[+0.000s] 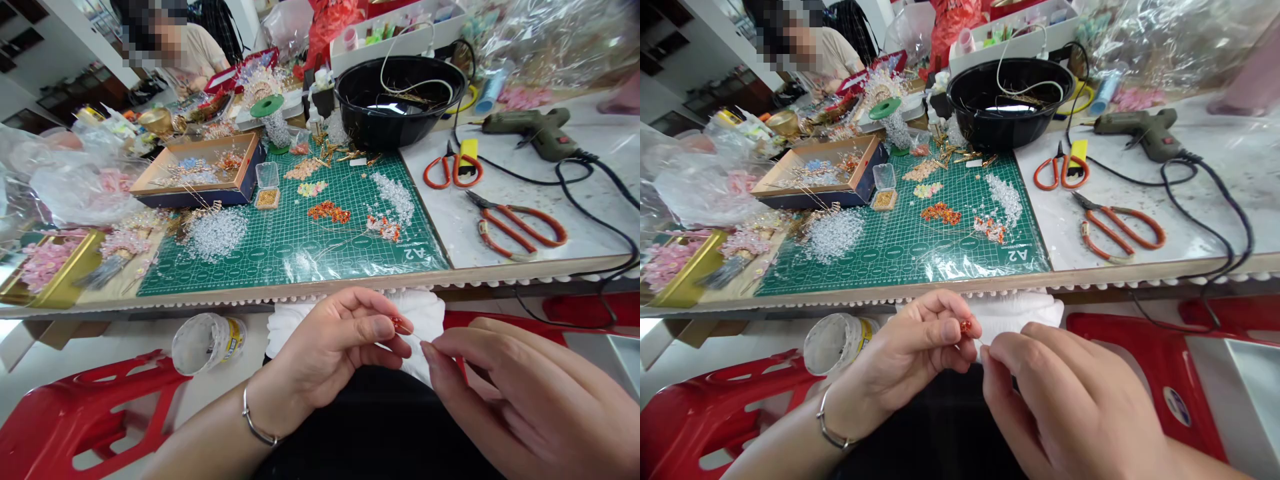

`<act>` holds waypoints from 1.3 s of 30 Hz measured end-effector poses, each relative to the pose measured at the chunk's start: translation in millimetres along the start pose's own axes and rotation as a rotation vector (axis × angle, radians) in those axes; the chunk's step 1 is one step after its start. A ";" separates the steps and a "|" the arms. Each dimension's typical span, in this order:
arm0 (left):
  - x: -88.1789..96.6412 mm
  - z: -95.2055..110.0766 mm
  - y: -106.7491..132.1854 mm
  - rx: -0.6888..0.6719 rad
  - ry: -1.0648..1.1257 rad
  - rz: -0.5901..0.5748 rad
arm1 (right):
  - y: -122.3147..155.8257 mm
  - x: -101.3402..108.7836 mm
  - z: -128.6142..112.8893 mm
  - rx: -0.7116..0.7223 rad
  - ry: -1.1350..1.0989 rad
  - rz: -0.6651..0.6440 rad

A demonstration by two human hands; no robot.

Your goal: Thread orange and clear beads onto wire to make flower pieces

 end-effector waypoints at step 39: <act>-35.4 153.2 -107.1 -0.801 -1.750 -0.116 | -30.3 -43.5 53.6 -0.248 -0.348 -0.242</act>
Point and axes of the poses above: each hand's wrist, its own y-axis away from the middle knuckle, its own x-axis out of the back of the hand, z = x × y, the point moved 8 cm from there along -y, towards the middle knuckle, and after that the axes turned 6 degrees about -x, right-handed, at the moved point
